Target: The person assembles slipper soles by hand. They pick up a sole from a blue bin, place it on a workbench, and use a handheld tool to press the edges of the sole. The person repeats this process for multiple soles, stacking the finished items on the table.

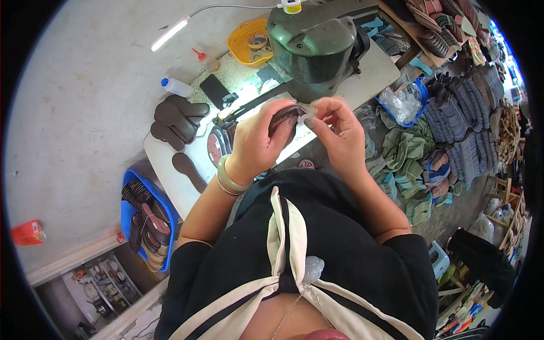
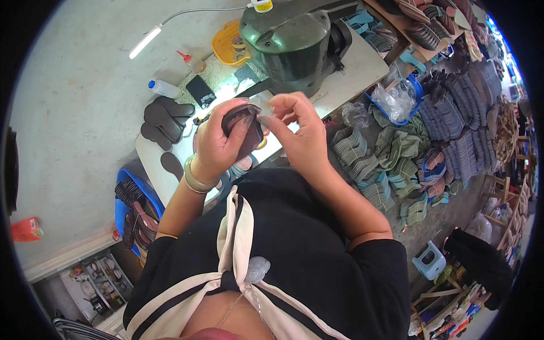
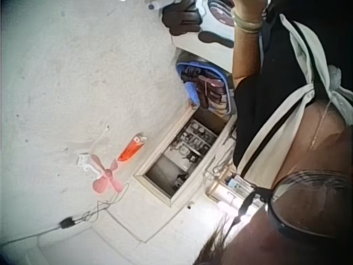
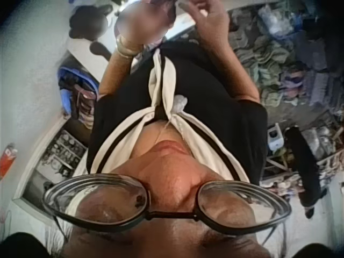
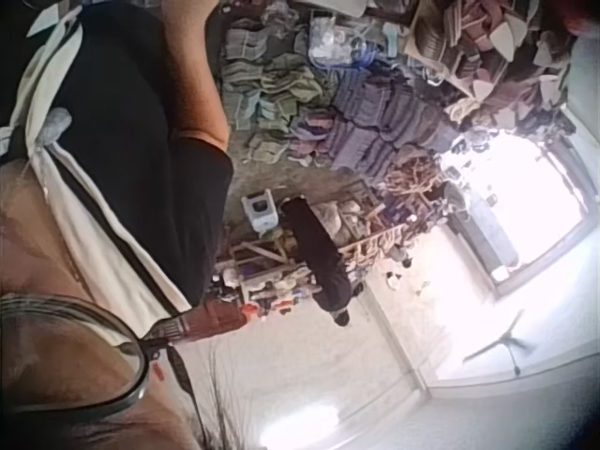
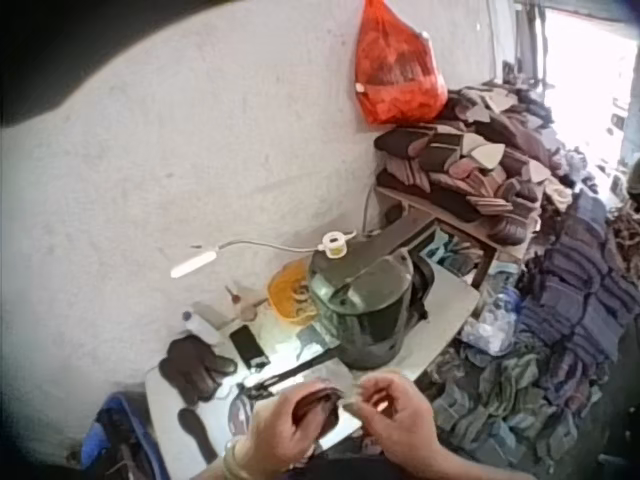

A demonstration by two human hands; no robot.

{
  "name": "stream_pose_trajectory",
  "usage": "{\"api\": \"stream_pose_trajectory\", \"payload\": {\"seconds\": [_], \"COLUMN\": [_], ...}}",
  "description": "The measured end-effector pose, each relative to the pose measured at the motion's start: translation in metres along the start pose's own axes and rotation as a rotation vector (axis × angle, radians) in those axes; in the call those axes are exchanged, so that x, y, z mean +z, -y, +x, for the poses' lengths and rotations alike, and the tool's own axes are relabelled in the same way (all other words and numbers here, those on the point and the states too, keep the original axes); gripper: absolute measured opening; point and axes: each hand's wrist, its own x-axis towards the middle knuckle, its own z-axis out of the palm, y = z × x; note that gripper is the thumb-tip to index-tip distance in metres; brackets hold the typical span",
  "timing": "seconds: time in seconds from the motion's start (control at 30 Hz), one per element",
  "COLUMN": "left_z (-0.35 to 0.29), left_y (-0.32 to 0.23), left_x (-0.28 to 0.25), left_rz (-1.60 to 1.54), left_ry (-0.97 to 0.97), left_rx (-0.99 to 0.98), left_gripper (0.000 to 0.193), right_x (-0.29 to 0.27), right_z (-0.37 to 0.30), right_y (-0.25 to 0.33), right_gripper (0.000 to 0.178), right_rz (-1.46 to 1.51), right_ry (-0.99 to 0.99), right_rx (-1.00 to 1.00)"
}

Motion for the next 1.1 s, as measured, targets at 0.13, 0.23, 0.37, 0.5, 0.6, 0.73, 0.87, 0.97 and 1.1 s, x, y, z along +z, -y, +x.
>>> {"api": "stream_pose_trajectory", "payload": {"seconds": [0.13,0.23,0.37,0.5,0.6,0.73,0.87,0.97,1.1], "left_z": [0.01,0.019,0.032,0.029,0.032,0.013,-0.003,-0.005,-0.011], "left_y": [-0.005,-0.002,0.001,0.016,0.006,0.02,0.026,0.023,0.022], "left_x": [-0.011,-0.023,-0.037,-0.038,-0.045,-0.033,-0.022,-0.022,-0.022], "left_rz": [-0.095,-0.114,-0.173,-0.054,-0.15,0.038,0.034,-0.016,0.04], "left_ry": [0.082,0.172,0.277,0.311,0.432,0.282,0.091,0.029,-0.029], "left_rx": [-0.169,-0.221,-0.361,-0.382,-0.538,-0.487,-0.422,-0.42,-0.393], "left_gripper": [0.029,0.027,0.026,0.024,0.025,0.026,0.026,0.024,0.019], "right_x": [0.007,0.01,0.016,0.017,0.019,0.035,0.053,0.058,0.06], "right_z": [0.026,0.043,0.055,0.06,0.064,0.059,0.043,0.04,0.03], "right_y": [0.007,0.008,0.007,-0.008,-0.022,-0.048,-0.053,-0.052,-0.048], "right_gripper": [0.036,0.03,0.025,0.019,0.016,0.01,0.008,0.015,0.02], "right_rz": [-0.385,-0.513,-0.755,-0.815,-0.733,-0.373,0.031,0.194,0.158], "right_ry": [-0.01,0.039,0.067,0.175,0.2,0.122,0.101,0.118,0.168], "right_rx": [-0.612,-0.756,-0.87,-0.937,-0.873,-0.522,-0.009,0.156,0.178]}}
